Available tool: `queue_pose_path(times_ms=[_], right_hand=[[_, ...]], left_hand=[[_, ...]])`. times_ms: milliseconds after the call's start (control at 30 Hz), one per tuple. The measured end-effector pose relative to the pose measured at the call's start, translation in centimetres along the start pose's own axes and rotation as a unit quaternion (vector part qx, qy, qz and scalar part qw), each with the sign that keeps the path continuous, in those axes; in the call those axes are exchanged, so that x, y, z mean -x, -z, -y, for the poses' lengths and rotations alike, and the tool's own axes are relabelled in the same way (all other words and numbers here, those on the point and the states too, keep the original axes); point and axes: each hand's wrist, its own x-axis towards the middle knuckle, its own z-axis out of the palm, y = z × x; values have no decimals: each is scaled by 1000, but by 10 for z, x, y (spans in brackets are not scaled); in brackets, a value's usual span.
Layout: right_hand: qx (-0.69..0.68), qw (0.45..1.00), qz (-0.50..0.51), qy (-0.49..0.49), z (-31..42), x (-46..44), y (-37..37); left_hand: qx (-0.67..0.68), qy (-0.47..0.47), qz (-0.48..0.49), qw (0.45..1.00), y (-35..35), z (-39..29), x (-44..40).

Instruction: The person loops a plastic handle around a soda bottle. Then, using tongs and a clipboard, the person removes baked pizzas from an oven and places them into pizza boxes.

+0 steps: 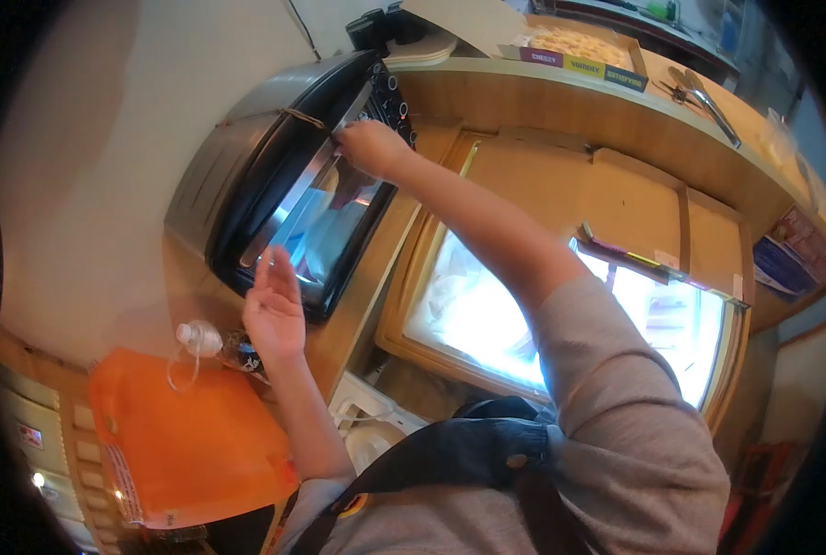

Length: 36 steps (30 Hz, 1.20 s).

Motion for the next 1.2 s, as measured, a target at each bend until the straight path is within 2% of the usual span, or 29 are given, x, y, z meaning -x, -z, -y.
queue_pose_path(times_ms=[33,67,100,133,200,233,267,300,333,367,400,433,467,500,533,567,600,633,667,700,733,767,833,900,967,1000,1100,1200], right_hand=[[38,998,39,18,1,-5,9],[75,994,77,36,2,-12,20],[111,986,116,53,4,-17,28],[118,987,104,43,2,-19,30],[112,992,56,19,2,-15,28],[104,994,23,-8,2,-10,23],[74,997,1,-38,11,2,22],[46,996,-20,-68,25,23,22],[-8,997,0,-72,34,47,24],[-36,998,-28,-52,41,78,19],[-70,996,-1,-52,48,113,23],[-67,994,16,-90,55,153,28],[-83,988,76,-110,53,194,49],[-99,985,64,-129,40,242,53],[-119,985,1,-127,22,289,63],[-125,965,1,-230,4,338,83],[-136,942,-47,-304,-18,388,107],[-106,907,-106,-393,-41,439,134],[-81,883,-194,-420,-58,487,169],[91,895,-216,-380,-80,543,207],[86,847,-297,-433,-86,586,245],[177,758,-353,-519,-84,619,279],[257,705,-193,-633,-76,709,357],[453,417,-102,-781,-63,739,368],[292,398,-133,-859,-66,797,357],[209,382,-150,-888,-74,814,356],[240,360,-123,-893,-63,769,359],[198,401,-122,-886,-75,809,361]], left_hand=[[-118,20,-13,993,-2,0,1],[-337,-100,7,936,-9,5,0],[-533,-213,27,818,-17,13,-2],[-693,-311,44,649,-25,18,-5],[-738,-514,83,429,-57,25,-31],[-750,-543,83,367,-71,31,-48],[-775,-534,62,332,-80,37,-64],[-798,-498,46,335,-79,45,-82],[-819,-475,33,319,-75,50,-102],[-857,-445,1,261,-73,53,-111],[-888,-411,-30,201,-73,58,-119],[-914,-375,-60,141,-72,61,-126],[-893,-434,-68,100,-66,62,-134],[-868,-488,-76,58,-62,63,-139],[-876,-471,-89,46,-64,65,-138],[-875,-473,-93,41,-63,66,-140],[-877,-469,-95,47,-65,66,-140],[-878,-465,-99,54,-67,68,-137],[-896,-424,-105,81,-70,70,-135],[-911,-382,-111,107,-75,71,-131],[-922,-332,-126,152,-83,74,-127],[-918,-344,-132,145,-85,76,-127],[-912,-368,-136,122,-86,78,-128],[-923,-311,-151,170,-97,81,-120],[-925,-281,-159,203,-104,83,-117],[-931,-231,-176,220,-104,80,-122],[-942,-185,-160,229,-108,75,-126],[-956,-142,-135,217,-109,69,-135]])
